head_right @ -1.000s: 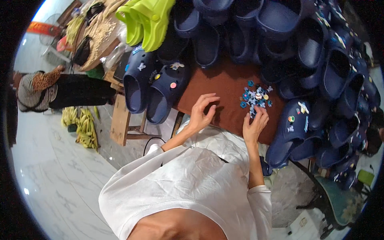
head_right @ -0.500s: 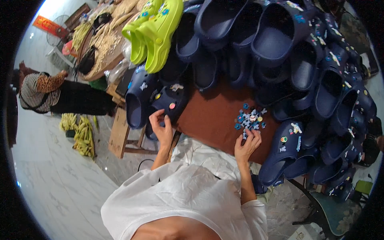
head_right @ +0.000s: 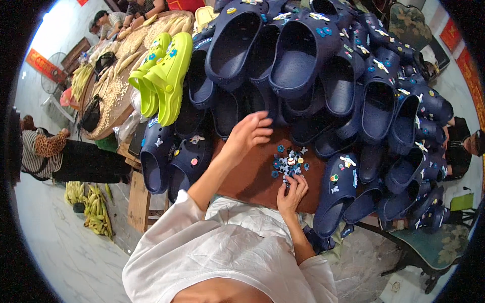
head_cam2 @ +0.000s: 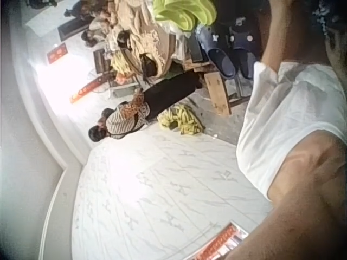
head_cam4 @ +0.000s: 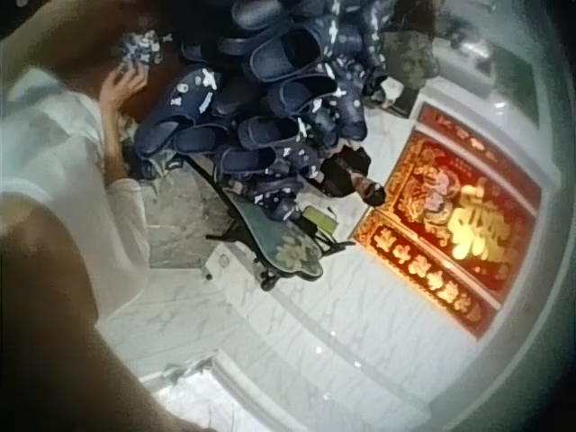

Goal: Attaching decorative charms to the holes of rubber clogs.

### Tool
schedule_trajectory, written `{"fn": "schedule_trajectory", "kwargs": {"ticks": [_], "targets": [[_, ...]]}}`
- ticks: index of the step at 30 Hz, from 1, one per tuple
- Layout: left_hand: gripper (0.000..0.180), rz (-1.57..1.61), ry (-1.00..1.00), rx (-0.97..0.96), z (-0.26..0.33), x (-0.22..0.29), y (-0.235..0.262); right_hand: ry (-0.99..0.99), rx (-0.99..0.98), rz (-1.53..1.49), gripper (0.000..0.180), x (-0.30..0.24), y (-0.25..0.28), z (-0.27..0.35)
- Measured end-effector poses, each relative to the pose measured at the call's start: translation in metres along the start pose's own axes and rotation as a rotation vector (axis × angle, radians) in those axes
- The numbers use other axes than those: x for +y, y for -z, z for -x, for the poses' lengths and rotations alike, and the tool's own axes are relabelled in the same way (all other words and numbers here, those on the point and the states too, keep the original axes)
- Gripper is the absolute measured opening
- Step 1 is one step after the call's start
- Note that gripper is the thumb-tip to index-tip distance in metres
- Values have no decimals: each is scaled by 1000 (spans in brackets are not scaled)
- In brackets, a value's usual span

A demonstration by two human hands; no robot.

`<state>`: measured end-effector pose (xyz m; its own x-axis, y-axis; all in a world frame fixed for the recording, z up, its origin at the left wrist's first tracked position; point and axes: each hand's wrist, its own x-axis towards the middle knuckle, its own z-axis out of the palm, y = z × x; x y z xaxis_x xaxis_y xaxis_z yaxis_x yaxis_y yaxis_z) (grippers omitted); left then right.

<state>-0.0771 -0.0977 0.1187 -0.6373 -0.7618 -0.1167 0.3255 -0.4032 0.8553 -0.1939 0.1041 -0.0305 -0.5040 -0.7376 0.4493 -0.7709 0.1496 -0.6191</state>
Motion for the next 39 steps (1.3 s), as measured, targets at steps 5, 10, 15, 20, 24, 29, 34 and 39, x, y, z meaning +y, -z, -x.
{"fn": "schedule_trajectory", "kwargs": {"ticks": [5, 10, 15, 20, 24, 29, 34, 39], "targets": [[56, 211, 118, -15, -60, 34, -44, -14, 18, -13, 23, 1, 1, 4], [51, 225, 76, 54, -76, 33, -52, -13, 33, -21, 21, 2, 0, 6], [22, 182, 73, 48, -68, 25, -41, -36, 36, -25, 22, 5, -3, 5], [32, 92, 162, -4, 0, 10, 3, -24, 92, -38, 22, 7, -4, 3], [45, 48, 225, -10, 81, 3, 32, -44, 108, -81, 24, 10, -4, 8], [51, -5, 403, 35, 158, -41, 94, -79, 83, -114, 26, 13, -3, 12], [51, -18, 520, 217, 219, -76, 126, -40, 94, -94, 24, 8, -1, 6], [46, -17, 523, 410, 258, -95, 138, -55, 89, -67, 23, 9, 0, 6]]}}
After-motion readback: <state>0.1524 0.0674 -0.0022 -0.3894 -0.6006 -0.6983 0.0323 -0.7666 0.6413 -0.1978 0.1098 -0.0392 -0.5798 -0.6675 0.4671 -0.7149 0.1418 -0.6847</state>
